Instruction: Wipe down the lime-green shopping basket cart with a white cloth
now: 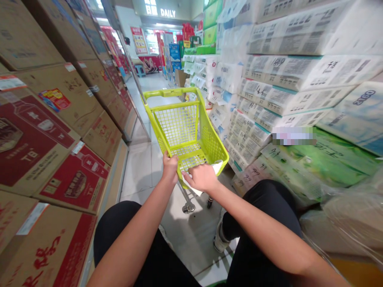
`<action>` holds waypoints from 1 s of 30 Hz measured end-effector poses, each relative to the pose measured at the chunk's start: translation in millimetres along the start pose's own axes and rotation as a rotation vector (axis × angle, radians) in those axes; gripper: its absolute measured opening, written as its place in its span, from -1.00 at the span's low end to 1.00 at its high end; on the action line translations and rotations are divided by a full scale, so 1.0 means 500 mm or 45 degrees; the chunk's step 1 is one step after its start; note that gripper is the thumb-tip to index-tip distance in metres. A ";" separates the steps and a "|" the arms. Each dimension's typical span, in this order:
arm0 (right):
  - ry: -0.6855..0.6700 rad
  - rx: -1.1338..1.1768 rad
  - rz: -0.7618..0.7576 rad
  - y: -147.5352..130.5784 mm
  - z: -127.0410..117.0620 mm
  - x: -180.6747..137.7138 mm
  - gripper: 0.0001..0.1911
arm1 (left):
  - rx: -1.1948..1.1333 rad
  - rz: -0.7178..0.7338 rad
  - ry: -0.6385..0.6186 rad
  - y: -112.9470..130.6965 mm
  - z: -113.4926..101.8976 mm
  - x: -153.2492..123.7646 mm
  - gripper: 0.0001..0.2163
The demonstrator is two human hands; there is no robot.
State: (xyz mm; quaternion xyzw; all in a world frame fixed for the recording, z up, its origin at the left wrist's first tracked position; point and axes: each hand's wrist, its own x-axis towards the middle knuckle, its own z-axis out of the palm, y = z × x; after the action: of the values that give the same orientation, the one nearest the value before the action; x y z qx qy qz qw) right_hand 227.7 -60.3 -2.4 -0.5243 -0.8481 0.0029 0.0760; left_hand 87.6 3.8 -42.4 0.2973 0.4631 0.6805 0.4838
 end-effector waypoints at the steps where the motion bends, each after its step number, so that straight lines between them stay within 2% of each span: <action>1: 0.003 -0.018 -0.042 0.020 0.000 -0.002 -0.29 | 0.012 -0.003 -0.025 0.002 -0.004 0.006 -0.55; 6: 0.105 -0.089 -0.146 0.115 0.000 -0.011 -0.43 | 0.075 -0.069 -0.003 0.026 -0.031 0.052 -0.56; 9: 0.170 -0.102 -0.140 0.128 0.004 -0.007 -0.46 | 0.026 -0.038 0.063 0.035 -0.037 0.060 -0.56; 13: 0.161 -0.061 -0.095 0.070 0.013 0.008 -0.39 | -0.024 0.074 0.144 0.023 -0.024 0.032 -0.58; 17: 0.136 0.029 -0.195 -0.009 0.016 0.015 -0.42 | 0.029 0.114 0.203 -0.002 -0.012 0.011 -0.59; 20: 0.123 0.054 -0.266 -0.032 0.014 0.015 -0.46 | 0.094 0.086 0.265 -0.006 -0.019 0.021 -0.56; 23: 0.088 0.022 -0.319 -0.007 0.009 0.017 -0.46 | 0.111 0.011 0.328 0.011 -0.042 0.045 -0.50; 28: 0.080 -0.071 -0.210 0.078 0.001 0.019 -0.44 | 0.129 -0.090 0.320 0.059 -0.088 0.092 -0.48; 30: 0.112 -0.076 -0.195 0.088 0.003 0.018 -0.46 | 0.121 -0.096 0.305 0.068 -0.094 0.101 -0.51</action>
State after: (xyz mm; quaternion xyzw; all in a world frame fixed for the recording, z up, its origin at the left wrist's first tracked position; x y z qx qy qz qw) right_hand 262.9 -32.3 -6.3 -0.4594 -0.8814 -0.0511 0.0974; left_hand 16.6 31.3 -31.9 0.2189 0.5601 0.6699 0.4355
